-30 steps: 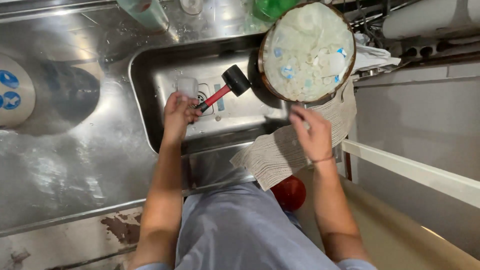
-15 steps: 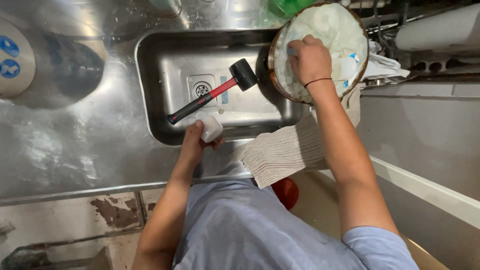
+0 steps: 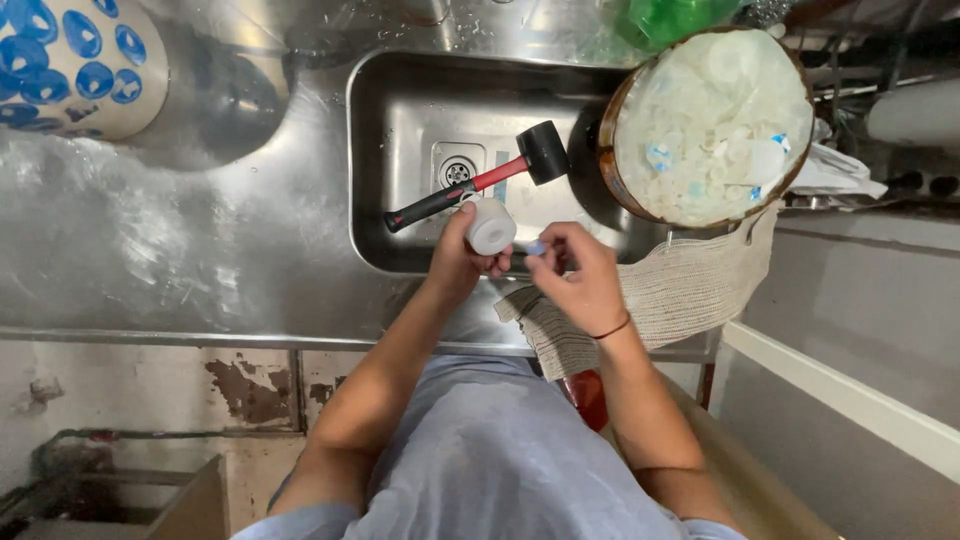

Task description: Sorting and transferring plastic bottle caps from a sink into a bucket and pouring liquid from a bottle.

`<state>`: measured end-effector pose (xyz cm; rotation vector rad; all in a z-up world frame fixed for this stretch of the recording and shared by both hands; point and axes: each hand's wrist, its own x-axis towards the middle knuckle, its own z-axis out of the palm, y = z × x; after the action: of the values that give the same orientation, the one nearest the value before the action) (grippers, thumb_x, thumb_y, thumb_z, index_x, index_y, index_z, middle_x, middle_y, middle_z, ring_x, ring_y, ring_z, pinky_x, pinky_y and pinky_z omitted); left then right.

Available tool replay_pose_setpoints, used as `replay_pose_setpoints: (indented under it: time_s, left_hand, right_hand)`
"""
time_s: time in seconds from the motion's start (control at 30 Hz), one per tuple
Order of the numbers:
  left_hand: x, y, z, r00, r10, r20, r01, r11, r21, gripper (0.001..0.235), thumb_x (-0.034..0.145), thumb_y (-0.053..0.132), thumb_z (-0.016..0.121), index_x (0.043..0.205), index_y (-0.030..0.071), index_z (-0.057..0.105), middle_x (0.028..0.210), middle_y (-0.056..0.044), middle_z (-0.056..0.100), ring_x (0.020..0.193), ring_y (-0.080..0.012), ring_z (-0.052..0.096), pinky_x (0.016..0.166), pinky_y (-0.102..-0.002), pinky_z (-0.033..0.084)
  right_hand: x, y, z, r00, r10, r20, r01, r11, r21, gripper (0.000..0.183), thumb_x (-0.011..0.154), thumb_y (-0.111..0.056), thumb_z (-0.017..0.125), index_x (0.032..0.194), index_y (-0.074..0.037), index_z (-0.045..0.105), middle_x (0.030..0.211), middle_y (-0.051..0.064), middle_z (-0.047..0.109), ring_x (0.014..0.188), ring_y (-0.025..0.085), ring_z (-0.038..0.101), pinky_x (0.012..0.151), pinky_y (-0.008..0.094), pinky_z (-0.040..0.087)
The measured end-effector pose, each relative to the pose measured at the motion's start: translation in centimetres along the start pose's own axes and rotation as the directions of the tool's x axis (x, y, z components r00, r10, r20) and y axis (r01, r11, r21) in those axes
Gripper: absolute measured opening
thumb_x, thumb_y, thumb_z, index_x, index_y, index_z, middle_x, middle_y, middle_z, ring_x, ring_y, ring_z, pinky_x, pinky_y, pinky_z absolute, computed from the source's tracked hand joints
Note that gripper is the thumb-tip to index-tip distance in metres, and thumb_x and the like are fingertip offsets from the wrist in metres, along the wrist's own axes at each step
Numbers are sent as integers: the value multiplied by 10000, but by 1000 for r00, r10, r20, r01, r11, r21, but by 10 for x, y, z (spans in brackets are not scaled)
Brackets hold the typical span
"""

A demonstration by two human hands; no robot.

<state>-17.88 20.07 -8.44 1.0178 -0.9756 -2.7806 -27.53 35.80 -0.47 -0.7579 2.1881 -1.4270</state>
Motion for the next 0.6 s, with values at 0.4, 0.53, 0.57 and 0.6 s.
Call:
replay_pose_setpoints:
  time_s: [0.4, 0.53, 0.57, 0.6]
  left_hand:
    - [-42, 20, 37, 510, 718, 475, -697, 21, 716, 426, 776, 204, 857, 1112, 63, 635, 1254, -149, 643, 1104, -300, 666, 931, -377, 573]
    - [-49, 22, 35, 712, 658, 244, -513, 250, 821, 581, 733, 341, 878, 1059, 108, 458, 1092, -141, 717, 848, -311, 705, 742, -409, 588]
    - [-42, 33, 26, 709, 663, 241, -511, 247, 823, 581, 733, 341, 878, 1059, 108, 458, 1092, -141, 717, 848, -311, 705, 742, -409, 588]
    - [-35, 45, 16, 836, 540, 93, -319, 341, 884, 611, 767, 313, 843, 1165, 82, 442, 1123, -239, 679, 944, -409, 679, 819, -489, 563]
  right_hand:
    - [-54, 63, 3, 959, 283, 32, -259, 820, 511, 219, 929, -66, 535, 1128, 8, 586, 883, 158, 652, 758, 199, 662, 657, 305, 543]
    - [-73, 72, -2, 930, 368, 0, -305, 771, 559, 192, 937, -62, 532, 1107, 12, 583, 808, 137, 620, 688, 185, 628, 606, 288, 512]
    - [-78, 70, -3, 932, 363, 5, -303, 771, 560, 192, 937, -62, 532, 1107, 12, 583, 808, 137, 620, 688, 185, 628, 606, 288, 512]
    - [-83, 68, -5, 925, 379, -11, -314, 782, 538, 184, 944, -64, 534, 1102, 11, 591, 793, 131, 610, 686, 185, 625, 612, 288, 506]
